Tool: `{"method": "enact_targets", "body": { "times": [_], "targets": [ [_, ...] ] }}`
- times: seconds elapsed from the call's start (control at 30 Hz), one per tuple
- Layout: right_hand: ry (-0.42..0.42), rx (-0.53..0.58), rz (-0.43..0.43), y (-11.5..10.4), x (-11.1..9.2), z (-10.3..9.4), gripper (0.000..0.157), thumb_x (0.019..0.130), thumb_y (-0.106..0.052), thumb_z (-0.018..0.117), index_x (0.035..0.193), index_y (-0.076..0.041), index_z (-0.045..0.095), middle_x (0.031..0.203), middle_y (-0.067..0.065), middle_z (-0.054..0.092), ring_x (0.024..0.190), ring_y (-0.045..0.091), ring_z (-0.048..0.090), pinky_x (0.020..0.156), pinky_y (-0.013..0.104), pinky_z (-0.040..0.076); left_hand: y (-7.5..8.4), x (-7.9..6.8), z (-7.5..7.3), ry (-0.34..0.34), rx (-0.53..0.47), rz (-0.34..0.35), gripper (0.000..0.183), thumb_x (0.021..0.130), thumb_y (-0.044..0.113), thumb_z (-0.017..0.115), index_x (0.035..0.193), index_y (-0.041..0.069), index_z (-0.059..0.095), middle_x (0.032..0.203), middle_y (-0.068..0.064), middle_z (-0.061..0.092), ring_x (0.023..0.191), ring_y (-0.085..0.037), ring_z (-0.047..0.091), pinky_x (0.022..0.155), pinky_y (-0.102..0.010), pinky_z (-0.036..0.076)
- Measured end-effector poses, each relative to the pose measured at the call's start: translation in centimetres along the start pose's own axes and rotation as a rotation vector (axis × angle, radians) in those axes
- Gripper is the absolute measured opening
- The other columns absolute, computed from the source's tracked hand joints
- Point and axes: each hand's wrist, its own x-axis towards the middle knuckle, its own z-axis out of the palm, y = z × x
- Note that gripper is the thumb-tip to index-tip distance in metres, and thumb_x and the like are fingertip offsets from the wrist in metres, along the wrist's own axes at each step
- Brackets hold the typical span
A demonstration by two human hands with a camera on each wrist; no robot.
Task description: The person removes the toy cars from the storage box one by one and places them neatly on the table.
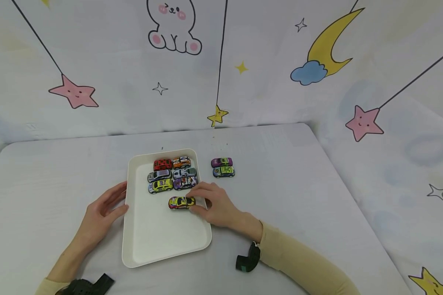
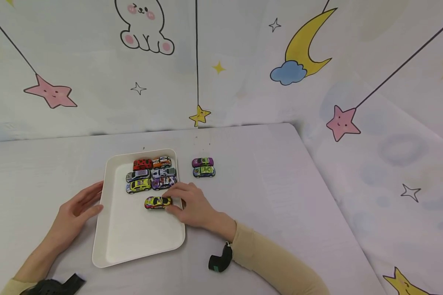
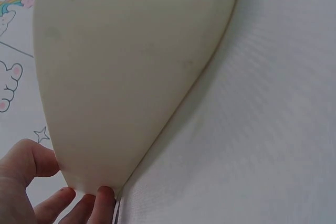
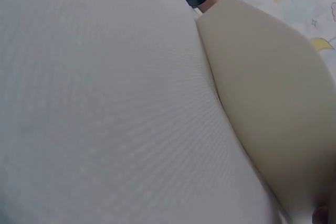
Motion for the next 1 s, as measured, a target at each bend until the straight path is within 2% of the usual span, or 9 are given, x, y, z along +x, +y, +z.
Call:
{"method": "enact_targets", "body": {
  "times": [0.17,0.33,0.6,1.0],
  "targets": [
    [0.051,0.038,-0.071,0.39,-0.01,0.09,0.027,0.083,-0.011,0.080,0.110,-0.008,0.073,0.105,0.003,0.069,0.071,0.012,0.051,0.063,0.013,0.040,0.04,-0.04,-0.02,0.003,0.018,0.000,0.058,0.094,-0.005,0.062,0.149,-0.001,0.041,0.151,-0.003,0.049,0.127,0.010,0.049,0.098,-0.006,0.045],
    [0.066,0.053,-0.095,0.57,-0.01,0.16,0.027,0.084,-0.009,0.079,0.109,-0.008,0.073,0.104,0.004,0.068,0.066,0.009,0.050,0.059,0.009,0.040,0.08,-0.06,-0.04,0.004,0.026,-0.004,0.058,0.095,-0.004,0.062,0.149,-0.001,0.041,0.151,-0.006,0.049,0.127,0.010,0.049,0.098,-0.006,0.044],
    [0.122,0.047,-0.135,0.60,-0.10,0.24,0.030,0.082,-0.007,0.080,0.111,-0.006,0.072,0.106,0.006,0.069,0.065,0.009,0.050,0.058,0.012,0.043,0.23,-0.12,-0.02,0.005,0.012,0.000,0.058,0.094,-0.005,0.062,0.148,-0.003,0.041,0.151,-0.002,0.050,0.127,0.010,0.049,0.098,-0.006,0.045],
    [0.217,0.024,-0.097,0.65,-0.37,-0.01,0.033,0.083,-0.005,0.080,0.114,-0.006,0.071,0.111,0.008,0.070,0.064,0.009,0.051,0.055,0.017,0.045,0.01,-0.02,0.07,0.001,-0.019,0.005,0.058,0.094,-0.007,0.062,0.148,-0.004,0.041,0.150,-0.005,0.050,0.128,0.007,0.050,0.099,-0.007,0.045]
  ]
}}
